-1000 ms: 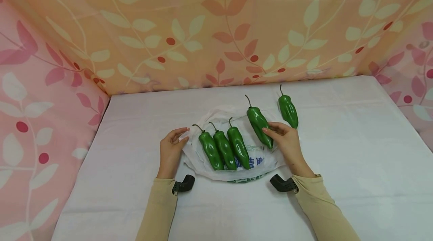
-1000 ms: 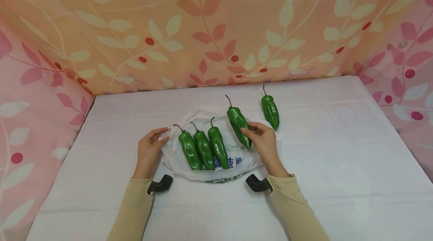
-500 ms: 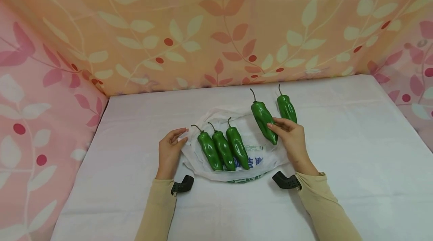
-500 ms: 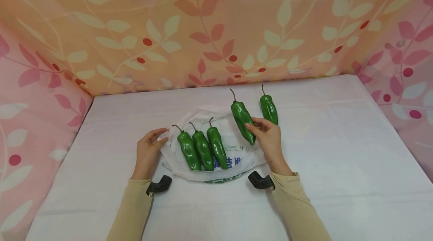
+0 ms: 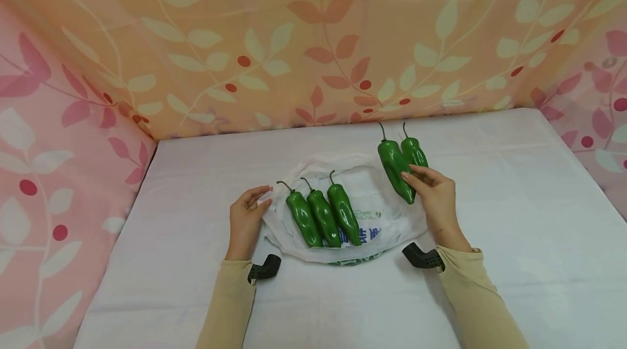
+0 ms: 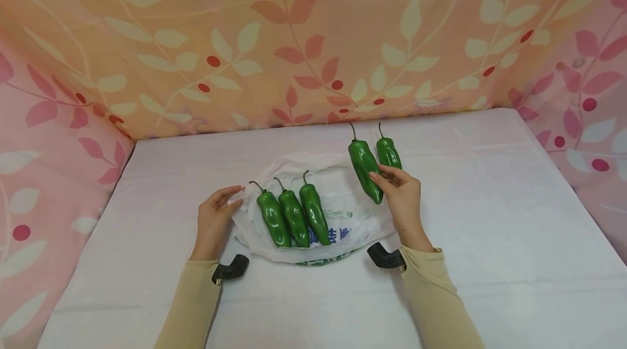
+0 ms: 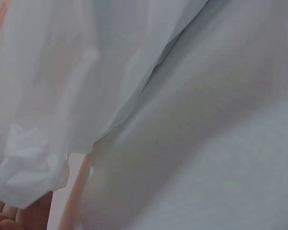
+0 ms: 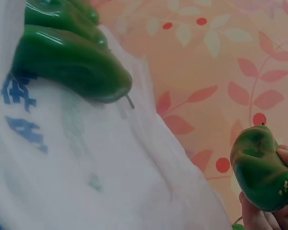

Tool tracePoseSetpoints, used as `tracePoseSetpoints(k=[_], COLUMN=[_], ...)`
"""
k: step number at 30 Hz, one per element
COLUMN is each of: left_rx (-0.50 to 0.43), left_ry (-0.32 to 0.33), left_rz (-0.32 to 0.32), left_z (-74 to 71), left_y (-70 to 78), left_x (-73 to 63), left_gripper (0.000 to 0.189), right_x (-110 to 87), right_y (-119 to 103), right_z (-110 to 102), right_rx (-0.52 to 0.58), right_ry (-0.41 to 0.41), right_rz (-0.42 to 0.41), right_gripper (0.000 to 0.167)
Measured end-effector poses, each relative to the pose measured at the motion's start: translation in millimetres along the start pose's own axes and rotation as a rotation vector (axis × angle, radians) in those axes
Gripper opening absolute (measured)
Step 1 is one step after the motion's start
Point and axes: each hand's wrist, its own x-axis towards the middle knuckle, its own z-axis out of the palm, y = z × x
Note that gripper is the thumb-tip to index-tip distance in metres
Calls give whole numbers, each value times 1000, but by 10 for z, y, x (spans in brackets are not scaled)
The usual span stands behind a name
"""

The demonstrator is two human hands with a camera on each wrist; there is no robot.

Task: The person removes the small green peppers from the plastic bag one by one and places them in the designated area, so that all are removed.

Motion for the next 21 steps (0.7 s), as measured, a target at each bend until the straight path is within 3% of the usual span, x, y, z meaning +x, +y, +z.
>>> tracePoseSetpoints(k=[12, 21], left_rx=[-7, -17], left_ry=[14, 8], left_rz=[-1, 5], left_z=[12, 7], left_y=[11, -7], left_x=[-6, 1], left_gripper=[30, 31], right_x=[88, 170], right_y=[4, 9], right_z=[-122, -253], right_rx=[123, 255], right_ry=[110, 176], right_rz=[50, 65], right_gripper=[21, 21])
